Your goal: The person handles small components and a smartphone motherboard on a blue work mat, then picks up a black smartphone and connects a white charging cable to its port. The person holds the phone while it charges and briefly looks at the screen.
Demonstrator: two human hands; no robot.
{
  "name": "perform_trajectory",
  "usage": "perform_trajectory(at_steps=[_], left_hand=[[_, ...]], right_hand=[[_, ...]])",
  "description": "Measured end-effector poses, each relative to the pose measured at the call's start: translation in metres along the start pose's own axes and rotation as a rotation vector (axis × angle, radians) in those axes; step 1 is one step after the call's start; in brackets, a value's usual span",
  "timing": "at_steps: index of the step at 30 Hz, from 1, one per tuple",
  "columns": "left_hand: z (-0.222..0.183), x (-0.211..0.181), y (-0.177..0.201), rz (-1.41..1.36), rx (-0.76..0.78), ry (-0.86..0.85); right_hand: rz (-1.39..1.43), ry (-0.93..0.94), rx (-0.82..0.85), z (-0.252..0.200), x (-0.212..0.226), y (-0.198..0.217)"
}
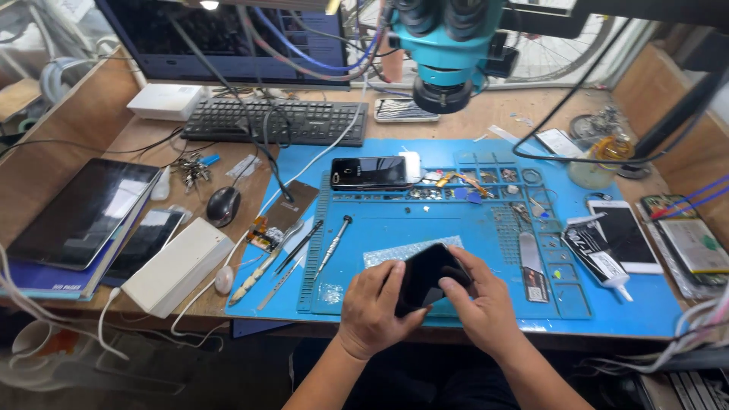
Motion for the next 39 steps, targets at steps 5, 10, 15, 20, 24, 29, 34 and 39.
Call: perform_trajectory(at_steps=[5, 10, 15, 20, 24, 29, 34, 39], left_hand=[[0.006, -0.028, 0.012, -0.071, 0.01, 0.134], [-0.021, -0.064, 0.009, -0.417, 0.33, 0.275], [-0.042, -0.064, -0.007, -1.095, 0.438, 0.672], [-0.037, -0.074, -0.009, -1.112, 0.408, 0.52], [-0.04, -0.08, -0.012, -1.11, 0.372, 0.391], [-0.04, -0.082, -0.009, -1.067, 0.362, 0.337], [-0.054, -0.061, -0.033, -1.434, 0.425, 0.899], [-0.038, -0.04, -0.037, -1.575, 0.388, 0.886]], right_hand=[[0.589, -0.116, 0.031, -0.037, -0.018, -0.026], [0.568, -0.298, -0.023, -0.084, -0.066, -0.018], [0.281, -0.239, 0.236, -0.116, -0.066, 0.015], [0.097, -0.152, 0.398, -0.122, -0.061, 0.021], [0.145, -0.121, 0.356, -0.13, -0.073, 0.022], [0.15, -0.071, 0.33, -0.132, -0.074, 0.021], [0.512, -0.218, 0.44, -0.134, -0.097, 0.024], [1.337, -0.146, 0.602, -0.096, -0.01, -0.003]])
Point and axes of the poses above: each hand's wrist, its own z-axis towards the middle knuckle, its own y-axis out of the back of the hand, x = y × z, the point moved 4 cm from there along z, towards the middle knuckle, and after that the axes turned 12 degrees about x, right-handed, at the moved point
